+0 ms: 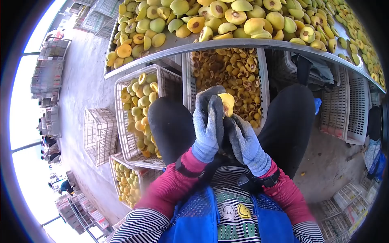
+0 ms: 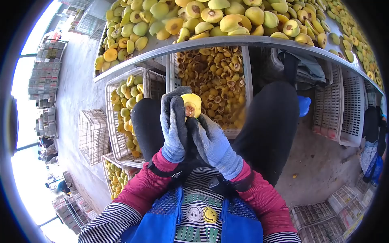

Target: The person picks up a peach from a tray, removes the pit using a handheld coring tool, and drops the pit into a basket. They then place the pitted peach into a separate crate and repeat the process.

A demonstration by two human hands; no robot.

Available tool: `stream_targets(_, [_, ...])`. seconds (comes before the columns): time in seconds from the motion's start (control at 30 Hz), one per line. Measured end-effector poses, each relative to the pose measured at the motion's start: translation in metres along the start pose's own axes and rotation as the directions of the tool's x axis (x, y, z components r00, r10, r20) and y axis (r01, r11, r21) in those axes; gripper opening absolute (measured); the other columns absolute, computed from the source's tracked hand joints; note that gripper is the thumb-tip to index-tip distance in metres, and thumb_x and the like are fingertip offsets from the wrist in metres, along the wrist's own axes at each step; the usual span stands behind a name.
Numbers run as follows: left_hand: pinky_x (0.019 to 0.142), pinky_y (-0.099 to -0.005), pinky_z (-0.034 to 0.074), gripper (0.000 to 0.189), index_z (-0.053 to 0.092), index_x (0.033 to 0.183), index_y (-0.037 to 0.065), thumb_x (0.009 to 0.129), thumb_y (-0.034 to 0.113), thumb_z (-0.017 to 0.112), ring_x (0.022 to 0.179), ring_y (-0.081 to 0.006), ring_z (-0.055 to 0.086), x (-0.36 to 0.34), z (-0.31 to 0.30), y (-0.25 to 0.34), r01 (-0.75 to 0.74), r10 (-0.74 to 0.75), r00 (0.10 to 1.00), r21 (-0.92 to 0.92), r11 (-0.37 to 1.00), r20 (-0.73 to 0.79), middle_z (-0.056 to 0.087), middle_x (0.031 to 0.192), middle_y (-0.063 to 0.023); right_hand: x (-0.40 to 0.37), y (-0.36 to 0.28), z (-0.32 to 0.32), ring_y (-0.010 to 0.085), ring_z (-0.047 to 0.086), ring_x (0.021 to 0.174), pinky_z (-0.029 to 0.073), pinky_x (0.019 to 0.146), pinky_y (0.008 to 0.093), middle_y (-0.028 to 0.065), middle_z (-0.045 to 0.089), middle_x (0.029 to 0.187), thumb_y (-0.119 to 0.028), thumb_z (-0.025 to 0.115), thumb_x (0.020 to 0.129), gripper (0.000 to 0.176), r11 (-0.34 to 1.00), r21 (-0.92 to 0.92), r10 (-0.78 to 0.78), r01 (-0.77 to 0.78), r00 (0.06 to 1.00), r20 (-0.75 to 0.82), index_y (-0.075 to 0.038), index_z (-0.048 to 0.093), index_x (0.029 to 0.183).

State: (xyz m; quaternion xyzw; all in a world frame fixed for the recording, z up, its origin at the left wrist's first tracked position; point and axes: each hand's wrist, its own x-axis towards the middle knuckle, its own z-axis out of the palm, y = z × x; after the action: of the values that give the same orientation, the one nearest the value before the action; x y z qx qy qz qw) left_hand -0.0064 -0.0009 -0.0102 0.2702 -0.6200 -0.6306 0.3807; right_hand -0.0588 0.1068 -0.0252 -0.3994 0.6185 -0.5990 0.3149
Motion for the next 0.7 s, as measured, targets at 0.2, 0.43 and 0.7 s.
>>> stream_targets(0.2, [0.080,-0.0248,0.045,0.025,0.057,0.109,-0.001,0.092,0.017,0.052,0.089,-0.0114,0.056,0.038,-0.027,0.013,0.494,-0.449,0.758,0.033,0.869,0.474,0.061,0.097,-0.0066,0.001,0.009,0.009,0.0161,0.053,0.058,0.045,0.051,0.0301,0.0064,0.055,0.074,-0.024,0.047,0.095,0.029,0.839,0.439,0.372,-0.322,0.928,-0.031,0.003,0.054,0.099])
stream_targets(0.43, [0.071,-0.0261,0.049,0.041,0.056,0.111,-0.002,0.091,0.033,0.051,0.077,-0.0131,0.059,0.025,-0.022,-0.020,0.026,-0.025,0.871,0.005,1.000,0.491,0.064,0.094,-0.0083,-0.004,-0.002,0.001,0.0055,0.032,0.034,0.030,0.026,0.0186,-0.0007,0.039,0.054,-0.052,0.033,0.095,0.051,-0.491,0.636,-0.077,-0.595,0.757,0.649,-0.006,0.055,0.094])
stream_targets(0.7, [0.063,-0.0289,0.054,0.040,0.055,0.103,0.001,0.096,0.038,0.042,0.067,-0.0196,0.063,-0.003,-0.044,-0.001,0.510,-0.535,0.844,-0.355,0.784,0.032,0.062,0.087,-0.0120,0.006,0.013,-0.009,0.0051,0.039,0.041,0.035,0.031,0.0178,0.0003,0.043,0.060,-0.048,0.032,0.096,0.051,-0.523,0.694,-0.100,-0.495,0.844,0.527,-0.003,0.054,0.108])
